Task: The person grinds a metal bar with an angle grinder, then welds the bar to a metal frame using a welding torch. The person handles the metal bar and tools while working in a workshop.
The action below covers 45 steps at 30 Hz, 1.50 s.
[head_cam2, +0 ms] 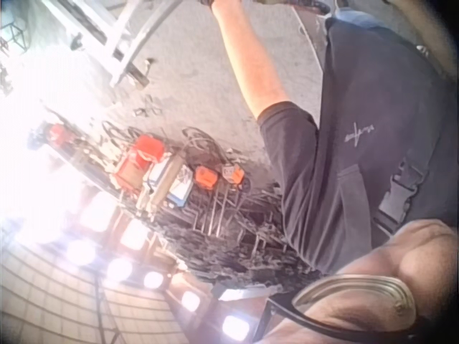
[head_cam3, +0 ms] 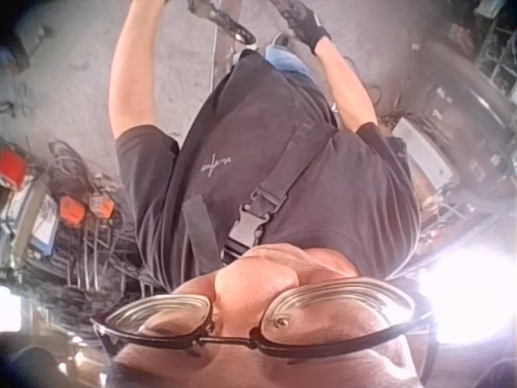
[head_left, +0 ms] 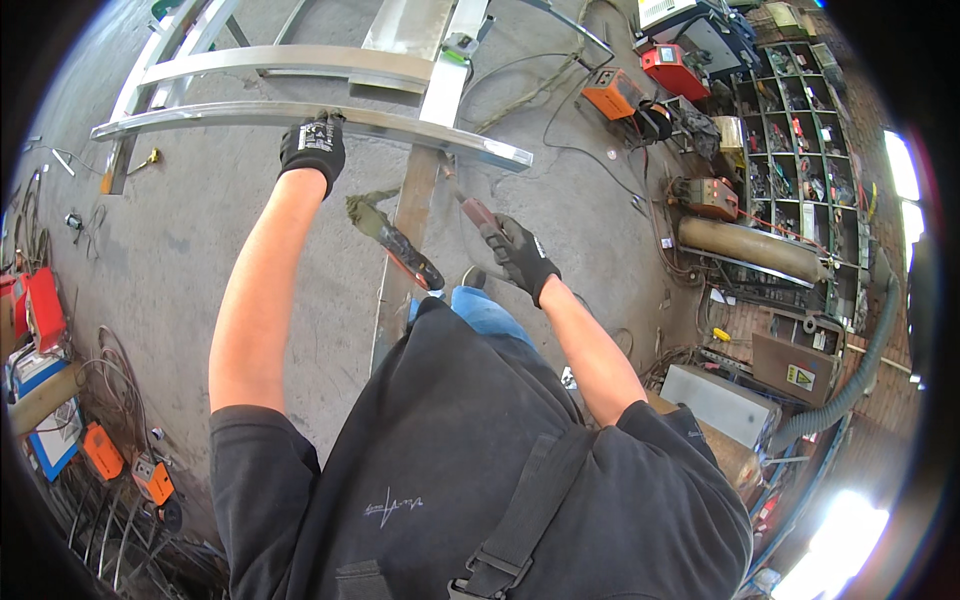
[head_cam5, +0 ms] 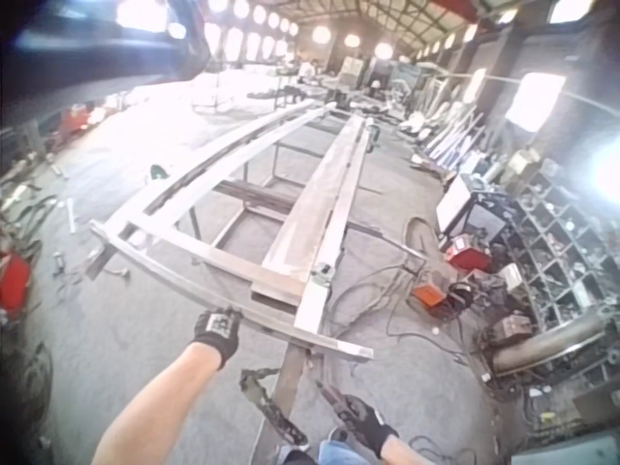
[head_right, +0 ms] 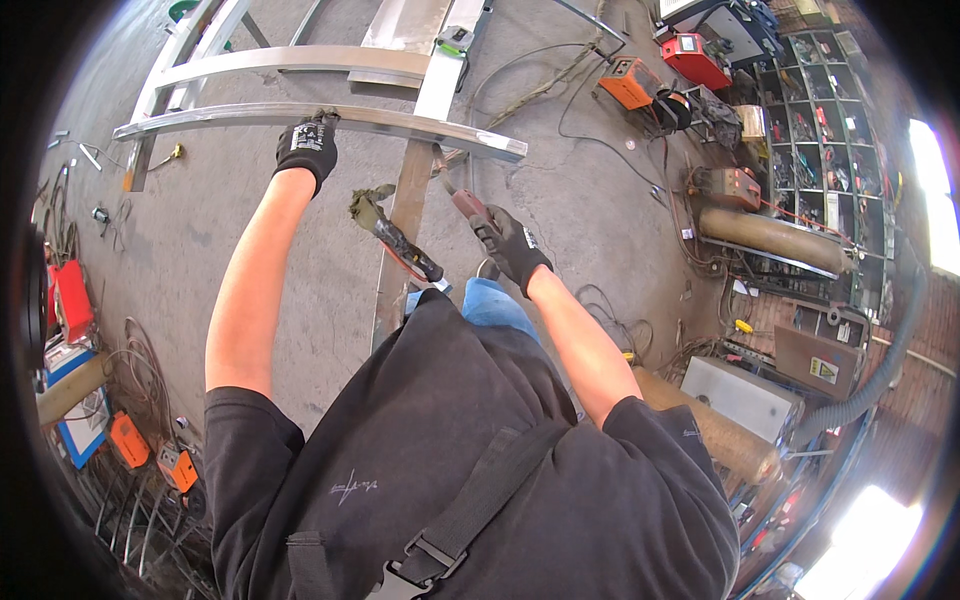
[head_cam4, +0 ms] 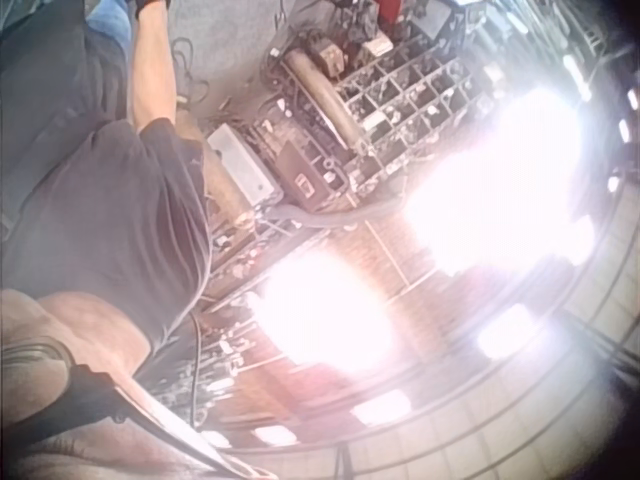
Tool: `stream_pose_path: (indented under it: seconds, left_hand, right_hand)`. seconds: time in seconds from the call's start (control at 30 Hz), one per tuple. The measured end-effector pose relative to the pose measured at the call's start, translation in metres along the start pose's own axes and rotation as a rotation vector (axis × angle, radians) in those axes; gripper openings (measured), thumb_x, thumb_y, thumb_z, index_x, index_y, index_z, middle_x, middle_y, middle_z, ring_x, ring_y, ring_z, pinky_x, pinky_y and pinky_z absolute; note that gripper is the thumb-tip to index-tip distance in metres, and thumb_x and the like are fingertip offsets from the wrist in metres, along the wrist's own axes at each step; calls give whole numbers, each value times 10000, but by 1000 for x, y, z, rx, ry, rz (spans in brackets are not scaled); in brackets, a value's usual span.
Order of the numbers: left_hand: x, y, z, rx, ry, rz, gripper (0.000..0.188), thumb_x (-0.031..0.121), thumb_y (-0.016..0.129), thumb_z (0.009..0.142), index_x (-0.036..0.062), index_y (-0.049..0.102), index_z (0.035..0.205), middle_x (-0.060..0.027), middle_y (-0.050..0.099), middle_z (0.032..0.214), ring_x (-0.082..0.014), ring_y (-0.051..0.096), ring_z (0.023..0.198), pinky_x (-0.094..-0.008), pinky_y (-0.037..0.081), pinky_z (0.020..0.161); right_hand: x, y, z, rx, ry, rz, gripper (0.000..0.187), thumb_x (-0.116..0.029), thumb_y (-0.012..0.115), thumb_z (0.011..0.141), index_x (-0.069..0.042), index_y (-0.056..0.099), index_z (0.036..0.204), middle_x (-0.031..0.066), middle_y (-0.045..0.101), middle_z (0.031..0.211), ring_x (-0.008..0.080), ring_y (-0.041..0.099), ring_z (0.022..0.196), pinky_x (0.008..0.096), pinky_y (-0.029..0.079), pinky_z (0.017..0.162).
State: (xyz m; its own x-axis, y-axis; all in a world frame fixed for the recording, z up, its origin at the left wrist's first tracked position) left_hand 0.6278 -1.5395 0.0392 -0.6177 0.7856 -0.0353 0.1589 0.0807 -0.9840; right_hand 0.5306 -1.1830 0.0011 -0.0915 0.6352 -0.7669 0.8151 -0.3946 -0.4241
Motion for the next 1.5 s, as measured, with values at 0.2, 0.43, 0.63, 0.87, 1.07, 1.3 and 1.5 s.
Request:
stream_pose_path:
  seconds: [0.2, 0.43, 0.63, 0.87, 1.07, 1.3, 1.5]
  left_hand:
    - [-6, 1, -5, -136, -76, -137, 486, 109, 482, 941, 195, 559, 1413, -129, 588, 1414, -333, 600, 1258, -472, 492, 1045]
    - [-17, 16, 1, 46, 36, -237, 502, 144, 548, 919, 186, 556, 1419, -141, 561, 1445, -341, 485, 1379, -466, 407, 1141]
    - [-79, 94, -85, 393, -191, -1450, 621, 58, 477, 872, -23, 427, 1486, -171, 422, 1559, -294, 427, 1417, -381, 296, 1188]
    - [-154, 314, -356, 508, -1001, -1753, 529, 71, 528, 952, 57, 470, 1477, -125, 471, 1512, -263, 457, 1362, -422, 369, 1112]
    - [-59, 475, -613, -602, -1099, -1701, 270, 202, 507, 959, 142, 541, 698, -22, 549, 610, -144, 536, 550, -337, 398, 473]
    - [17, 456, -670, -806, -718, -1144, 150, 212, 540, 953, 108, 605, 867, -50, 618, 770, -148, 587, 686, -330, 448, 575]
    - [-13, 428, -579, -290, -626, -1317, 180, 221, 568, 948, 80, 660, 1011, -74, 678, 907, -151, 630, 802, -324, 490, 663]
  right_hand:
    - [-5, 3, -2, -23, 9, 18, 643, -559, 557, 973, 5, 584, 1280, 165, 673, 1046, 227, 614, 961, 364, 483, 861]
    - [2, 5, 0, -40, 114, 13, 589, -517, 554, 996, 7, 589, 1264, 174, 685, 1088, 219, 615, 978, 370, 488, 875]
    - [-20, 4, 0, -15, 26, -58, 527, -478, 572, 1006, -4, 600, 1234, 167, 682, 1001, 207, 607, 898, 369, 494, 799]
    - [-30, 4, -10, -91, 196, 45, 561, -532, 545, 1007, -163, 523, 1429, -17, 503, 697, 66, 408, 470, 255, 329, 408]
    - [-27, 1, -13, -145, 335, -13, 604, -601, 528, 983, -164, 545, 1399, -15, 493, 695, 73, 415, 461, 255, 329, 399]
    - [-35, 1, -11, -94, 266, -17, 536, -587, 516, 991, -144, 573, 1288, -9, 498, 725, 79, 399, 478, 255, 312, 410]
    - [-34, 1, -1, -107, 233, 14, 567, -589, 528, 980, -159, 571, 1347, 7, 501, 749, 78, 394, 497, 254, 300, 425]
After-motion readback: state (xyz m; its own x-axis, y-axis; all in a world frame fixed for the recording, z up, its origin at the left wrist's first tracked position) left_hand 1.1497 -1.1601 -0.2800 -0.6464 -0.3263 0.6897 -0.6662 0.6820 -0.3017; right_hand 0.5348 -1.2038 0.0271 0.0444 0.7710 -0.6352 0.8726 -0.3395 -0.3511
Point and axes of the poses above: each hand's wrist, its own z-axis towards the middle knuckle, its own y-axis out of the palm, x = y × z, the point moved 10 cm from there along z, towards the middle knuckle
